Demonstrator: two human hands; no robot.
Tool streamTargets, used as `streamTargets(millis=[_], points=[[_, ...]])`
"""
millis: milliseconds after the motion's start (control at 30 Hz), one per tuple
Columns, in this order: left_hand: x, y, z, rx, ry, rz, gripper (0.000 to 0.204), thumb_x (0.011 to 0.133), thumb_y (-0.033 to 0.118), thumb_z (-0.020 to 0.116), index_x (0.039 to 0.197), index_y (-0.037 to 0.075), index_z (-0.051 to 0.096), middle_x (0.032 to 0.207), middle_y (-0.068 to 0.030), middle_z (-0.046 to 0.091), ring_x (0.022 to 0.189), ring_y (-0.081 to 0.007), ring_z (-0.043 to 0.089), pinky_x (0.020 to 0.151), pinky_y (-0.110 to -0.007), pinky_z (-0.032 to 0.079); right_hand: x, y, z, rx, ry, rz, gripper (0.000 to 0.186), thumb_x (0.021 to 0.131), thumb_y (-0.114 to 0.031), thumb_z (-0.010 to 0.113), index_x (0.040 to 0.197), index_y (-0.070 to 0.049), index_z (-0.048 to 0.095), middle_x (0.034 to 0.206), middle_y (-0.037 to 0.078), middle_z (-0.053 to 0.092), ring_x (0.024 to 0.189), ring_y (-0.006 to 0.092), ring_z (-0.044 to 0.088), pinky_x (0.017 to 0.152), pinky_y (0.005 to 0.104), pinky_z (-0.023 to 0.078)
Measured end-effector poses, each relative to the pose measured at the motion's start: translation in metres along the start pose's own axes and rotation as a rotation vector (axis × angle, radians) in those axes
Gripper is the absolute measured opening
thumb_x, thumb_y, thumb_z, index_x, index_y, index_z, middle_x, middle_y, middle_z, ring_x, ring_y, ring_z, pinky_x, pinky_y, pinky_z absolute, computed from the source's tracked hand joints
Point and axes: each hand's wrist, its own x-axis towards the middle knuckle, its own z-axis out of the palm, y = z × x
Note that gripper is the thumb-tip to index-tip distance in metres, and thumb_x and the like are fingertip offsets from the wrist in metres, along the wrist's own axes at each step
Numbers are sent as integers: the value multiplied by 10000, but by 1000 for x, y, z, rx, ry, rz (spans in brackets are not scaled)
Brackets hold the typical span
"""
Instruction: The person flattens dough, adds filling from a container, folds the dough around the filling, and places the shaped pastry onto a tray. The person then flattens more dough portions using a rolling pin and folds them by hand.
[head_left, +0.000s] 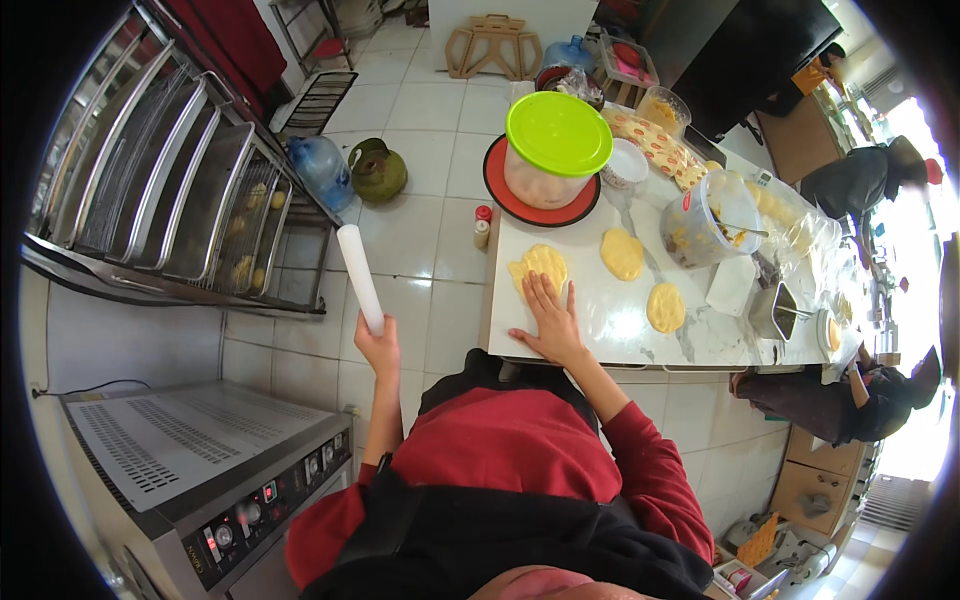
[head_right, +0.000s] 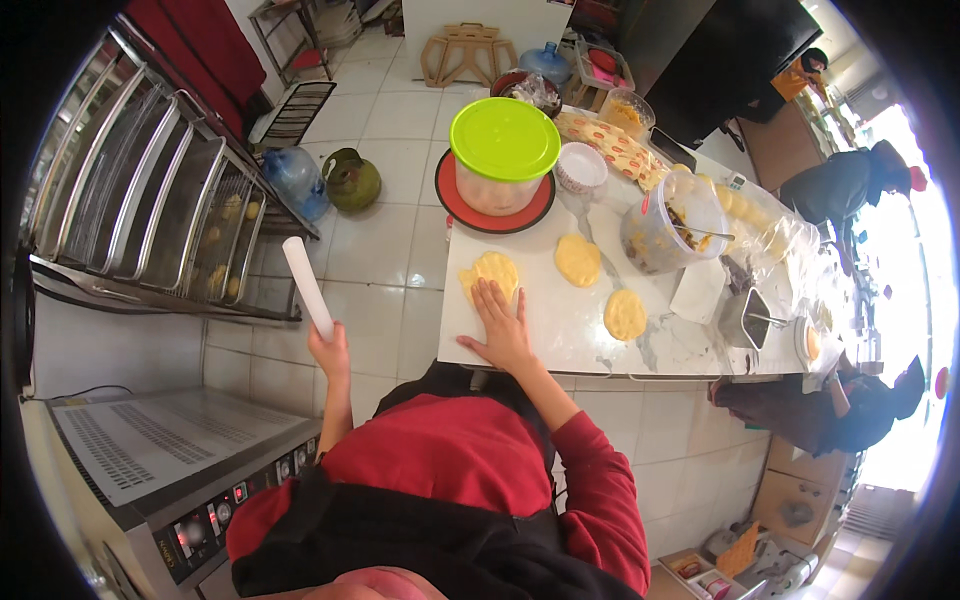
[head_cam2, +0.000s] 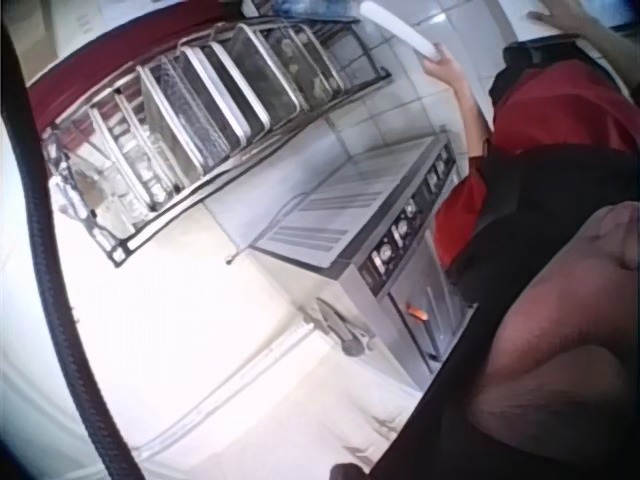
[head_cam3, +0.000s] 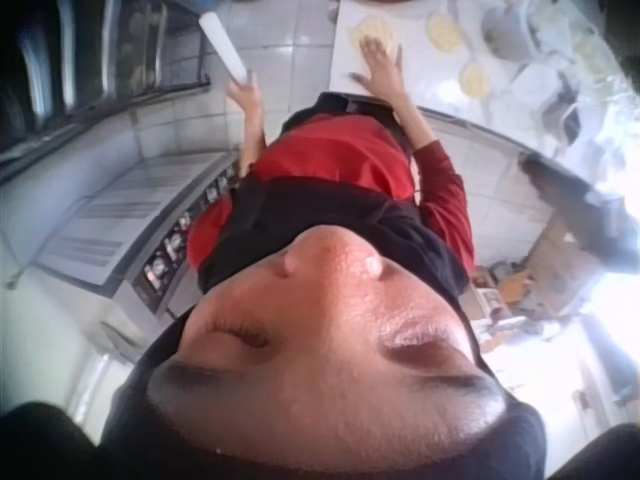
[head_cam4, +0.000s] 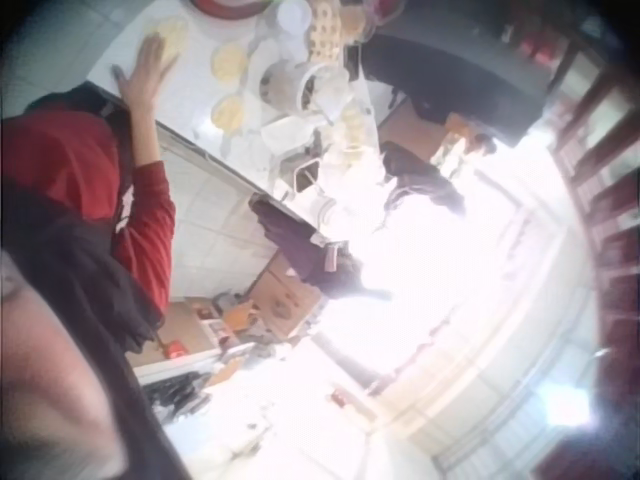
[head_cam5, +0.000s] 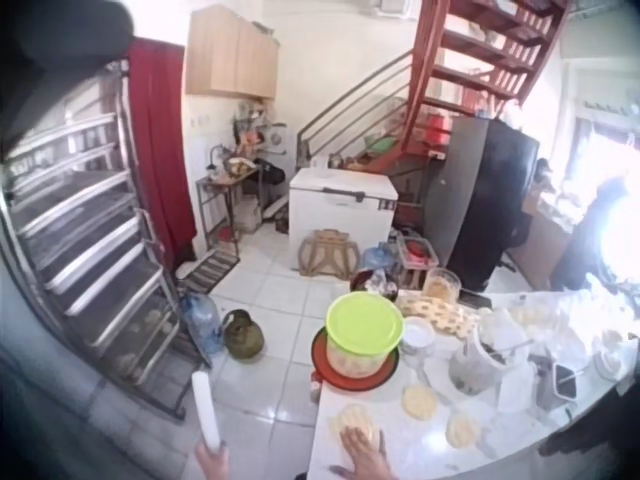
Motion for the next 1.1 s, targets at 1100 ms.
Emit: streamTargets(millis=[1100], points=[[-11,7,-19,75,-46,68,99,715,48,537,692,17,446,580,-1,421,540,-73,388,476,-248,341,9,-10,-21,-106,33,201,716,816,-521,437,1342,-66,266,1391,70,285,1305,232,216,1003,605,-15]])
